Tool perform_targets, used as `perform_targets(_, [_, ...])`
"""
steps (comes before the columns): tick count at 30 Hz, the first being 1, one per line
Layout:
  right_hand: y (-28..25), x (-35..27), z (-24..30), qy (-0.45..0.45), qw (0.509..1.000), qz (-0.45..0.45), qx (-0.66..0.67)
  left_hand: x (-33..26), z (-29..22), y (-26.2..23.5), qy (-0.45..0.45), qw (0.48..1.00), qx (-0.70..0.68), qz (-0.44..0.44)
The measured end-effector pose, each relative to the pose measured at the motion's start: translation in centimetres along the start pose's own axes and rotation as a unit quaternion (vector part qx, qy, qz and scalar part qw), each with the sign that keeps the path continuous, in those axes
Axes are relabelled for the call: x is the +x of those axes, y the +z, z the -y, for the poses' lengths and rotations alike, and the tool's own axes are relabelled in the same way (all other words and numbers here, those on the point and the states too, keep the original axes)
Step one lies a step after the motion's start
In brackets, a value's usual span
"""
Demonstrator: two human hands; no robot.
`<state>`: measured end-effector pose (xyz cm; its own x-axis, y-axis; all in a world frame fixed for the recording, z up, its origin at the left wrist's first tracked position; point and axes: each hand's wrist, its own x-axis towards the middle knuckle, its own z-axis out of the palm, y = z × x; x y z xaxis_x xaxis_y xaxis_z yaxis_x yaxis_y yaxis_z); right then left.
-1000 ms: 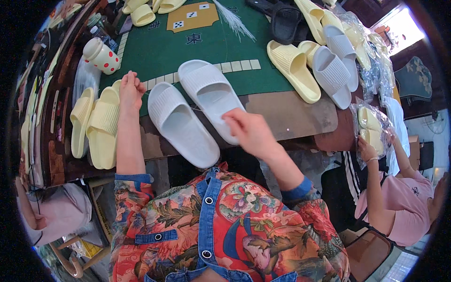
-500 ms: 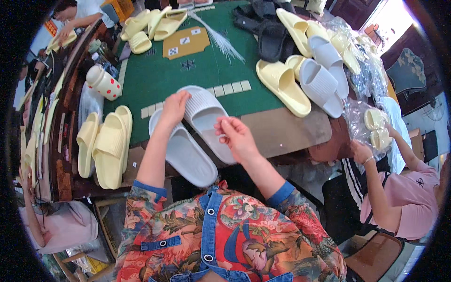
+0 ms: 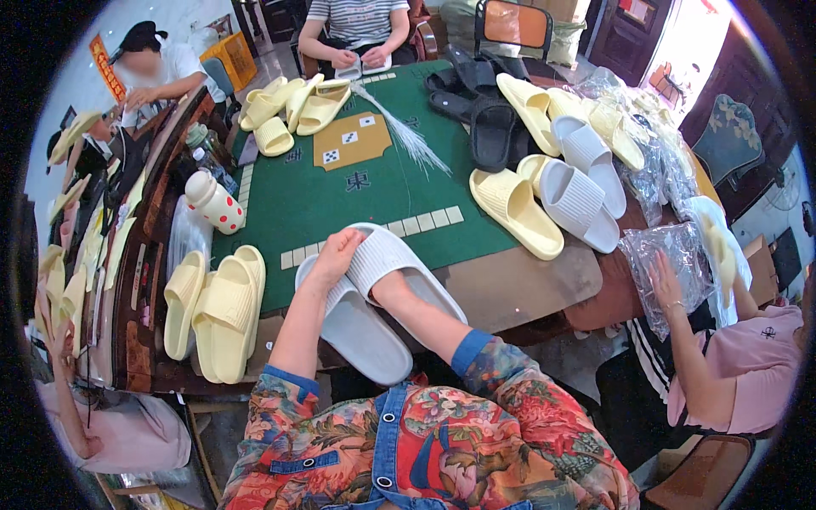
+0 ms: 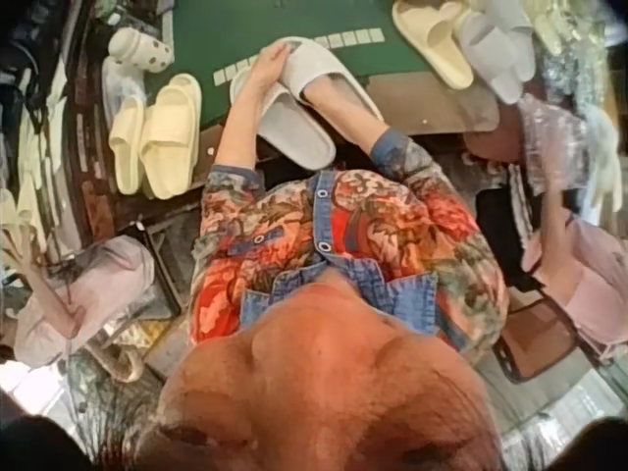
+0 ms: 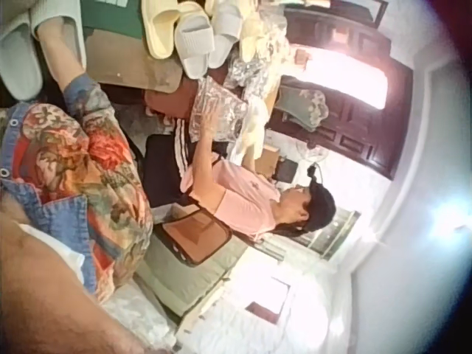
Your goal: The person attaches pairs of slippers together by threading plastic ties through them by hand and sets the fastened slippers on the table.
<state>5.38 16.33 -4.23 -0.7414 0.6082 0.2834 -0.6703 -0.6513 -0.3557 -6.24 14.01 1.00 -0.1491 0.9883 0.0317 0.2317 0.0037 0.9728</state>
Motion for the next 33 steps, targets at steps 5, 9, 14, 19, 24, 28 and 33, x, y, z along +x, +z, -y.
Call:
perform_targets(5, [4.4, 0.2, 0.2, 0.053, 0.954, -0.286, -0.071, -0.7, 1.3, -1.3, -0.014, 0.997, 0.075, 0.004])
perform_targets(9, [4.0, -0.4, -0.3, 0.002, 0.921, -0.313, -0.234, -1.0, 1.2, -1.2, -0.02, 0.999, 0.042, -0.007])
perform_targets(14, [2.4, -0.2, -1.2, -0.011, 0.851, -0.403, -0.335, -0.8, 1.6, -1.3, -0.014, 1.0, 0.014, -0.018])
perform_targets(19, [3.1, 0.7, 0.3, 0.082, 0.93, -0.314, -0.175, -0.8, 1.6, -1.3, -0.011, 0.999, 0.017, -0.025])
perform_targets(24, [2.8, 0.3, 0.1, 0.064, 0.935, -0.298, -0.181, -0.6, 1.8, -1.3, -0.038, 0.999, 0.012, -0.034])
perform_targets(28, [2.1, 0.2, -0.4, 0.037, 0.918, -0.328, -0.22, -0.4, 1.8, -1.3, -0.034, 0.998, 0.037, -0.042])
perform_targets(33, [3.7, -1.0, -0.3, 0.022, 0.908, -0.326, -0.262, -1.1, 1.5, -1.2, -0.02, 0.994, 0.05, -0.096])
